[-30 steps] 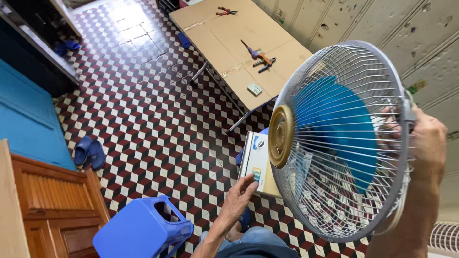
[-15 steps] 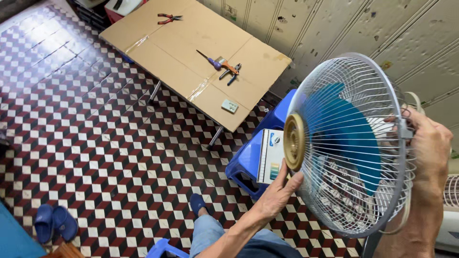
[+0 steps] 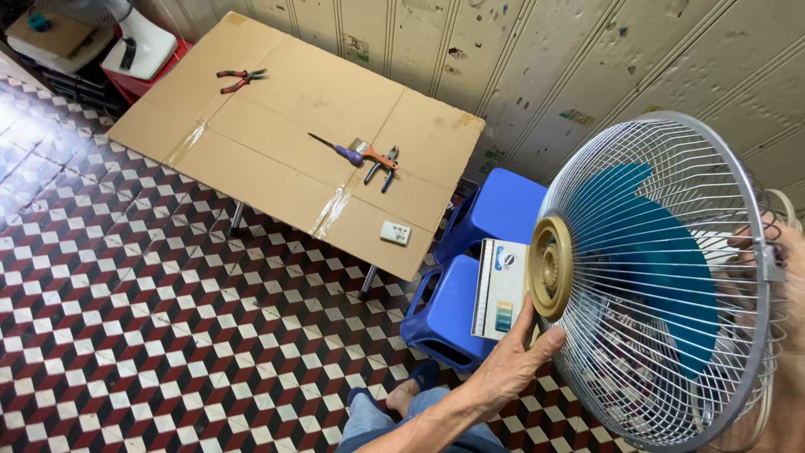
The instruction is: The person disassembles a white pedestal fan on a cardboard-covered table. They remove the front grille, unscrew the central hub nut, detach the blue fan blades, and then remove the rear grille using pliers and a screwdriver.
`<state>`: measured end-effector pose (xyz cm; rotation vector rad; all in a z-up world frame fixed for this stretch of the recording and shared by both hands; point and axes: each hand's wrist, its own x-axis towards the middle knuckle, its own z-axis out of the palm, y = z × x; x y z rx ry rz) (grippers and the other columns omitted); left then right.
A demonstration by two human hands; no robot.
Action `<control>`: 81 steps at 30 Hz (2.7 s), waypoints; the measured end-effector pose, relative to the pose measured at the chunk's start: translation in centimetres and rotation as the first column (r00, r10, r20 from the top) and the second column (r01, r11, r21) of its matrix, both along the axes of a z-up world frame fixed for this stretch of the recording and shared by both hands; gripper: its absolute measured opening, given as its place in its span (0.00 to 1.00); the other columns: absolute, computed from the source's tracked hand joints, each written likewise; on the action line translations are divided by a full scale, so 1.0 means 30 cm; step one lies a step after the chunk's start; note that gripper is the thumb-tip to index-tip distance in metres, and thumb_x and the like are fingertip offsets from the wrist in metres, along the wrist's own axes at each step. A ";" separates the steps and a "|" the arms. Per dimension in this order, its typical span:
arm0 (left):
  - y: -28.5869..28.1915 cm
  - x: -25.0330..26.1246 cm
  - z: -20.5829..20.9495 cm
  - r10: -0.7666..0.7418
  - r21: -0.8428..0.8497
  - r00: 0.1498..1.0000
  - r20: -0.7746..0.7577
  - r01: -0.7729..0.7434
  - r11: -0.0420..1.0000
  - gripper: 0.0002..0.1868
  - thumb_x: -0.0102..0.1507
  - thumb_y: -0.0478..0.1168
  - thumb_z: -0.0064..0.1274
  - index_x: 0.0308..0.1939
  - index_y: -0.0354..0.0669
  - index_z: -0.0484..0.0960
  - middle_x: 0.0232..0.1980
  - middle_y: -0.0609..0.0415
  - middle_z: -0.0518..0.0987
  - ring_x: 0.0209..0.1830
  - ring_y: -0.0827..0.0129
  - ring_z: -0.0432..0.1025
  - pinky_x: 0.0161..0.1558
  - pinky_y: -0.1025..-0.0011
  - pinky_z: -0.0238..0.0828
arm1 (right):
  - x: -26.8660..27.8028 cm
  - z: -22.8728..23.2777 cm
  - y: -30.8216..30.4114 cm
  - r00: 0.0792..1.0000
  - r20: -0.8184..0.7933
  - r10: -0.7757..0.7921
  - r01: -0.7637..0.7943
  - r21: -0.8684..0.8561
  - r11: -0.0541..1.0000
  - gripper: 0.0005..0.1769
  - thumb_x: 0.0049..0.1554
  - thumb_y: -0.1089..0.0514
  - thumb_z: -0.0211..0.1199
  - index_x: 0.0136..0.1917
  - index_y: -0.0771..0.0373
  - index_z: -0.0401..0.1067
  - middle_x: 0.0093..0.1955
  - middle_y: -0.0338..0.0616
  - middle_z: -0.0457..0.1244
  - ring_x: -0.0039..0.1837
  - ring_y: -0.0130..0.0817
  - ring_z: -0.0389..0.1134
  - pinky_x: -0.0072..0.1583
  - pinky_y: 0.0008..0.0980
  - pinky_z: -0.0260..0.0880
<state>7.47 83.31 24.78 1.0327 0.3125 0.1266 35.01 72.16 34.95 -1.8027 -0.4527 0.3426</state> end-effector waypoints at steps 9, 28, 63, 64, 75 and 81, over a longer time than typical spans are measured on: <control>0.162 0.106 0.091 0.118 -0.072 0.992 0.043 -0.115 0.991 0.69 0.52 0.81 0.47 0.83 0.52 0.29 0.85 0.43 0.42 0.85 0.53 0.36 0.78 0.53 0.40 | 0.102 0.178 0.315 0.984 0.157 0.090 -0.092 0.009 0.996 0.14 0.69 0.52 0.59 0.48 0.63 0.76 0.32 0.31 0.62 0.31 0.17 0.60 0.31 0.19 0.57; 1.160 0.323 0.037 0.369 -0.033 0.906 0.206 -0.370 0.928 0.71 0.49 0.82 0.49 0.83 0.53 0.33 0.85 0.42 0.44 0.84 0.49 0.42 0.77 0.53 0.48 | 0.164 0.293 1.392 0.920 0.351 0.177 -0.190 0.005 0.982 0.11 0.70 0.57 0.61 0.48 0.65 0.76 0.33 0.35 0.63 0.31 0.20 0.61 0.31 0.20 0.57; 1.454 0.645 0.063 0.441 0.271 0.896 -0.043 -0.415 0.869 0.55 0.61 0.69 0.43 0.81 0.53 0.34 0.84 0.44 0.41 0.84 0.52 0.37 0.78 0.56 0.35 | 0.700 0.049 1.795 0.944 0.216 0.248 -0.247 -0.034 0.968 0.20 0.64 0.47 0.61 0.50 0.67 0.79 0.36 0.37 0.69 0.34 0.20 0.66 0.35 0.23 0.66; 1.454 0.646 0.059 0.453 0.294 0.890 -0.050 -0.420 0.859 0.54 0.62 0.69 0.43 0.81 0.51 0.35 0.85 0.44 0.41 0.84 0.52 0.37 0.78 0.56 0.35 | 0.699 0.050 1.793 0.938 0.270 0.217 -0.199 -0.091 0.976 0.23 0.67 0.45 0.60 0.48 0.70 0.79 0.36 0.38 0.68 0.35 0.20 0.65 0.37 0.24 0.66; 1.416 0.657 0.125 0.425 0.681 0.737 0.526 -0.664 0.309 0.46 0.68 0.48 0.51 0.81 0.35 0.43 0.85 0.32 0.39 0.86 0.42 0.37 0.81 0.52 0.36 | 0.507 0.320 1.658 0.642 0.729 0.239 -0.101 -0.229 0.968 0.14 0.61 0.57 0.59 0.57 0.64 0.77 0.48 0.45 0.71 0.47 0.32 0.72 0.52 0.36 0.72; 1.380 0.669 0.131 0.368 0.744 0.786 0.496 -0.604 0.286 0.44 0.66 0.43 0.54 0.80 0.34 0.47 0.84 0.32 0.42 0.85 0.41 0.37 0.79 0.52 0.38 | 0.569 0.280 1.685 0.636 0.618 0.462 -0.318 -0.336 0.887 0.19 0.65 0.56 0.55 0.68 0.60 0.71 0.61 0.48 0.69 0.61 0.41 0.70 0.62 0.39 0.69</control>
